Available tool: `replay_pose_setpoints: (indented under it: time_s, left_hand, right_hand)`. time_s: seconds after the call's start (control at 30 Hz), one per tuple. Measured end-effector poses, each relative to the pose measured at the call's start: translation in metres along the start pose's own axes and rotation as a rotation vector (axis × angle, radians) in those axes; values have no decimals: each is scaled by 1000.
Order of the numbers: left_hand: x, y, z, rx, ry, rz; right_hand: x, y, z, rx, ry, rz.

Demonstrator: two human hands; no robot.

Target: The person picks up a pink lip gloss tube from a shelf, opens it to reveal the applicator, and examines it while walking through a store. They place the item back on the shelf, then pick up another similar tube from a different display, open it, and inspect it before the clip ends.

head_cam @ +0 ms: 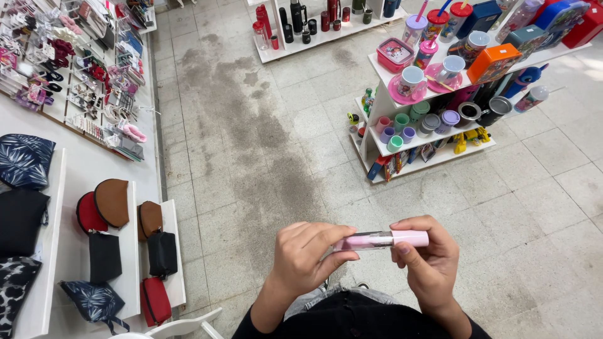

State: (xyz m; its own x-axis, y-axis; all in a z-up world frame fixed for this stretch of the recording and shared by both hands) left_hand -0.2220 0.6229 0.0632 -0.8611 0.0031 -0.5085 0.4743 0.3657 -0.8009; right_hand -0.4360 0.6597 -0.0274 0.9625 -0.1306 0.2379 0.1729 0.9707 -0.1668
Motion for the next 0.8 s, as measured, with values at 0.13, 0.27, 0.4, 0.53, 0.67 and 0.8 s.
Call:
replay_pose_setpoints:
  time_s: [0.13,0.27,0.4,0.53,0.67,0.8]
  left_hand:
    - [3,5,4,-53,-42,-11]
    - [2,9,9,-101,-21,-50]
    - [-2,9,10,-123,-14,-83]
    - [-5,8,9,-90,-19,-126]
    - [-8,4,7,-72,-31,-140]
    - [-11,2,4,-34,-50,-159]
  right_hand:
    - [-3,-1,3,-67,-135,-17]
    - [-6,-4,7,-117,-231,-45]
    - [-7,-4,12,-171,-289,-56]
    - [-10,-4,11,-181,-296,-71]
    - [-11,-5,12,-187,-334,-81]
    - [-13,-5,13,-188,-311,-121]
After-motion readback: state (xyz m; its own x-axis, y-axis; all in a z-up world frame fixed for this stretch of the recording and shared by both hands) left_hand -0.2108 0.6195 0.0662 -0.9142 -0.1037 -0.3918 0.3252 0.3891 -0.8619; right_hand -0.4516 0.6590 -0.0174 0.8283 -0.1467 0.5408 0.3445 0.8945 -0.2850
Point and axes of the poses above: each hand's wrist, its own y-axis away from the middle knuckle, its own x-axis out of the palm, z = x × y, the point moved 6 cm from there along -y, towards the middle knuckle, and after that the axes turned 10 degrees about x, right-handed, at the moved point
